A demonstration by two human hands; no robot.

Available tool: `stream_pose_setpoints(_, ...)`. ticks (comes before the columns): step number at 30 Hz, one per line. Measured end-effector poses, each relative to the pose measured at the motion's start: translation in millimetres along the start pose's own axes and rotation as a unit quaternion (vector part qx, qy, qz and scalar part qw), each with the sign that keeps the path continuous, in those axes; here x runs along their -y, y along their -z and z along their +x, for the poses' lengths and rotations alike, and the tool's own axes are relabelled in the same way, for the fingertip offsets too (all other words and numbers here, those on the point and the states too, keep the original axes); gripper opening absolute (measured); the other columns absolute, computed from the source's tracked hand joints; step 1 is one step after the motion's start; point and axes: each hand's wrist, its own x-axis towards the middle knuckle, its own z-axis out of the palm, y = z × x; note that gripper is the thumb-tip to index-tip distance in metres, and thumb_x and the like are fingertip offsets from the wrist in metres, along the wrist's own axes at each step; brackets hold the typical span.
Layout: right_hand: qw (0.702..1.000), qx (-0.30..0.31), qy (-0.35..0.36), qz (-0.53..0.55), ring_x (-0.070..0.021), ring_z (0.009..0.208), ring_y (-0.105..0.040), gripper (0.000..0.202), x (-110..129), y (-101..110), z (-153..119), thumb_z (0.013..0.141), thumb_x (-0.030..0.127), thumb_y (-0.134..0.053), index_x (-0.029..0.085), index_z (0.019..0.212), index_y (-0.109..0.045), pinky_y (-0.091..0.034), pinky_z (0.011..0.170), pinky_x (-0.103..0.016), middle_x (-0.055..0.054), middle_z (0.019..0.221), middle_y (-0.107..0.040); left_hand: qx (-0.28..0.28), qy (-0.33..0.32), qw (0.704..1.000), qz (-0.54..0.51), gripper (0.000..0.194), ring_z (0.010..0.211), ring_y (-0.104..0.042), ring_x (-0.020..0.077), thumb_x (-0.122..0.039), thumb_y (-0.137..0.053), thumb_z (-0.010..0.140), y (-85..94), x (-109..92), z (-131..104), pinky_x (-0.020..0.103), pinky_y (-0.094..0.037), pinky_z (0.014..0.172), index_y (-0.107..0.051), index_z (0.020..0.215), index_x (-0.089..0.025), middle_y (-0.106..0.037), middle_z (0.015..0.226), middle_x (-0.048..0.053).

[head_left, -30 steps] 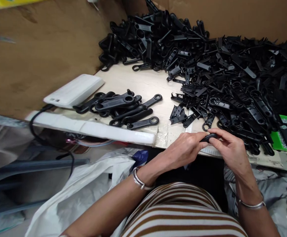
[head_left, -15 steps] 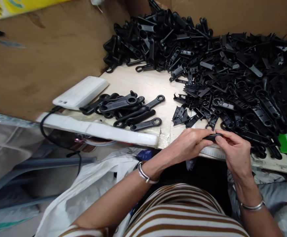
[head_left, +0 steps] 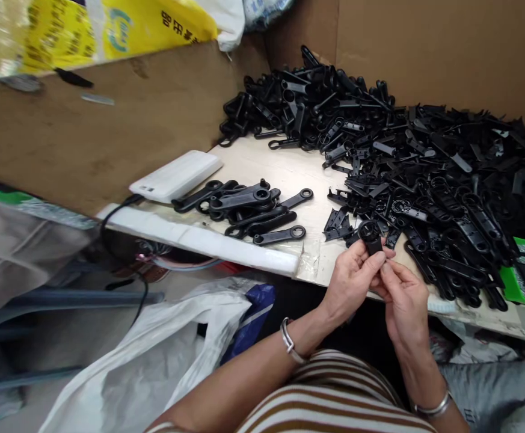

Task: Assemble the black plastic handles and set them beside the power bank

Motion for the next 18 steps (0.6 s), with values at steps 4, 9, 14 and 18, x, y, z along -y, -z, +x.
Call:
stream_pose_setpoints(4, 0.989, 0.006, 0.043, -0.145, -0.0217, 0.077, -0.072, 0.026, 14.5, 18.6, 3.2, 0.075, 0.039, -0.076, 0.017, 0.089, -0.073, -0.061, 0.077, -0.037, -0.008, 0.087, -0.075, 0.079, -0.059, 0.978, 0.185, 0.021, 0.074, -0.06, 0.0145, -0.031, -0.052, 0.09, 16.7, -11.8, -1.4, 0.025, -0.048, 0.068, -0.061, 0.092, -0.012, -0.066, 0.082, 0.005)
stream_pose_setpoints(9, 0.99, 0.1, 0.06, -0.077, -0.0223, 0.106, -0.067, 0.045, 26.2, 20.3, 14.1, 0.075, 0.033, -0.076, 0.023, 0.118, -0.063, -0.056, 0.092, -0.037, -0.007, 0.114, -0.071, 0.206, -0.116, 0.908, 0.346, 0.026, 0.079, -0.062, 0.0171, -0.017, -0.046, 0.089, 22.3, -17.0, -0.1, 0.026, -0.047, 0.07, -0.057, 0.112, -0.012, -0.066, 0.088, 0.006)
stream_pose_setpoints(14, 0.988, 0.133, 0.06, -0.052, -0.022, 0.099, -0.07, 0.025, 19.0, 20.8, 19.0, 0.075, 0.031, -0.077, 0.023, 0.097, -0.068, -0.056, 0.089, -0.035, -0.005, 0.105, -0.074, 0.241, -0.133, 0.875, 0.398, 0.029, 0.094, -0.066, 0.0239, -0.018, -0.048, 0.09, 21.7, -10.5, 1.6, 0.03, -0.05, 0.077, -0.052, 0.118, -0.012, -0.067, 0.105, 0.013)
stream_pose_setpoints(18, 0.988, 0.123, 0.08, -0.058, -0.0218, 0.095, -0.071, 0.023, 16.3, 24.6, 15.7, 0.075, 0.031, -0.078, 0.023, 0.094, -0.069, -0.057, 0.085, -0.033, -0.005, 0.102, -0.075, 0.255, -0.131, 0.864, 0.414, 0.026, 0.093, -0.068, 0.0235, -0.017, -0.052, 0.089, 24.2, -8.6, 1.9, 0.029, -0.051, 0.078, -0.054, 0.116, -0.014, -0.069, 0.104, 0.011)
